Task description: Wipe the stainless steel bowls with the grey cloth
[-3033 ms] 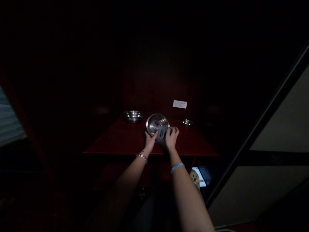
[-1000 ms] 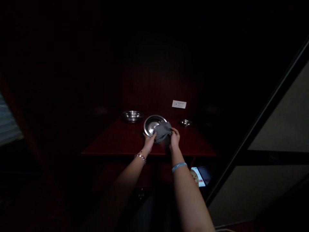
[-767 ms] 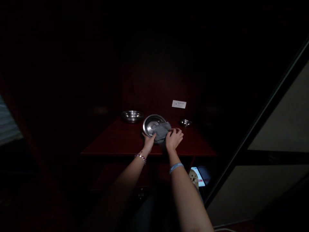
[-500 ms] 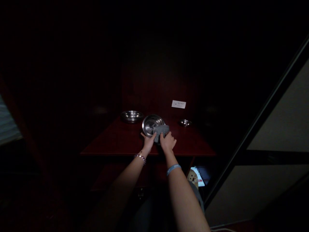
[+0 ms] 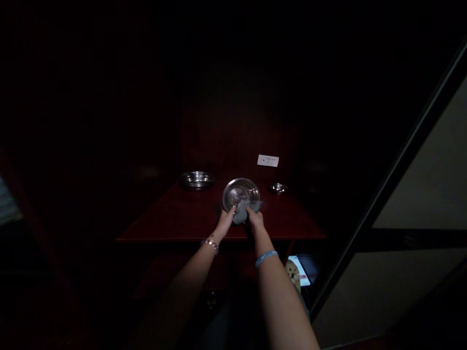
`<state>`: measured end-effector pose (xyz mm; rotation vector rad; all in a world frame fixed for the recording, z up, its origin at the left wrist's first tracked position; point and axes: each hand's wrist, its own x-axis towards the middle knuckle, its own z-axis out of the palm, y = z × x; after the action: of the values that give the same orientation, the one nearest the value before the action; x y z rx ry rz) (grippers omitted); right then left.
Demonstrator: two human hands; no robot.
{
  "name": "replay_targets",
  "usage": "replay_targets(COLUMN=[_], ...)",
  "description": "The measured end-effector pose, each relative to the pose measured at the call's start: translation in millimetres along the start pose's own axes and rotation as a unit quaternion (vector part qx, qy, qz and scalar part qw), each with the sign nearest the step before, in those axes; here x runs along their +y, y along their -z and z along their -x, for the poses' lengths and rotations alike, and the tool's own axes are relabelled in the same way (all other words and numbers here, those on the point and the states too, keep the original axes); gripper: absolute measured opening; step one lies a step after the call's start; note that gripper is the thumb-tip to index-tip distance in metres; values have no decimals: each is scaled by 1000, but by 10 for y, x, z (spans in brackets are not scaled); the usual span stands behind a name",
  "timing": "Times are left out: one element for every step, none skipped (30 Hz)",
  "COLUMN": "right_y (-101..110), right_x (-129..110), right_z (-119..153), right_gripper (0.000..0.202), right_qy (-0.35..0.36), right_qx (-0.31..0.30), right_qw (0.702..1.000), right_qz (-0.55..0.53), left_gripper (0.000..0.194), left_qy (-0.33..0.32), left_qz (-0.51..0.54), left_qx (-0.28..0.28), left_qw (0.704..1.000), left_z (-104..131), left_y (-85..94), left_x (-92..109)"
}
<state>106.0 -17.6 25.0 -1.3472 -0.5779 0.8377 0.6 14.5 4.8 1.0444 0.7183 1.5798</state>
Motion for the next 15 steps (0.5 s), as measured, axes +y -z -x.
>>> replay_targets(right_y=[8,17,25,33,40,45,50,53,56,59,61,63,62,60,55], right_x=[-4,-12,-23,-35,-45,-54,-60,-63,-65,-66,-68,-70,-72,-72,-69], right_z=[16,36,56,72,83,88,87,81,69,54,37,17,-3,-24,-45], right_gripper=[22,23,23,23,23,23,22,22,22,22,22,22,22,22,21], right_qy=[-19,-28,-31,-36,-39,-41,-40,-36,-26,-10,12,37,62,84,97], right_qx=[1,1,1,-1,-6,-8,-8,-7,-4,2,12,26,43,60,76], right_qw=[1000,999,998,998,998,998,998,999,999,1000,1000,999,997,993,990], right_qz=[-23,-40,-47,-48,-48,-46,-44,-40,-33,-22,-7,11,31,49,63], left_gripper=[41,38,34,32,31,30,30,29,28,28,27,26,24,23,21], left_qy=[3,9,15,17,21,26,31,34,34,28,17,6,-7,-15,-18], left_qz=[-9,-15,-17,-15,-12,-11,-11,-13,-19,-25,-31,-37,-42,-46,-50], left_qx=[2,2,2,2,3,3,3,1,-4,-8,-12,-16,-15,-16,-16], left_qw=[1000,1000,1000,1000,1000,1000,999,999,999,999,999,999,999,999,998], left_z=[-3,-7,-11,-14,-14,-12,-6,3,14,27,40,51,58,62,61], left_y=[0,-1,-1,-1,0,1,0,-1,-5,-10,-16,-23,-30,-35,-38], left_x=[0,-1,-3,-4,-4,-1,7,20,37,57,78,98,115,128,136])
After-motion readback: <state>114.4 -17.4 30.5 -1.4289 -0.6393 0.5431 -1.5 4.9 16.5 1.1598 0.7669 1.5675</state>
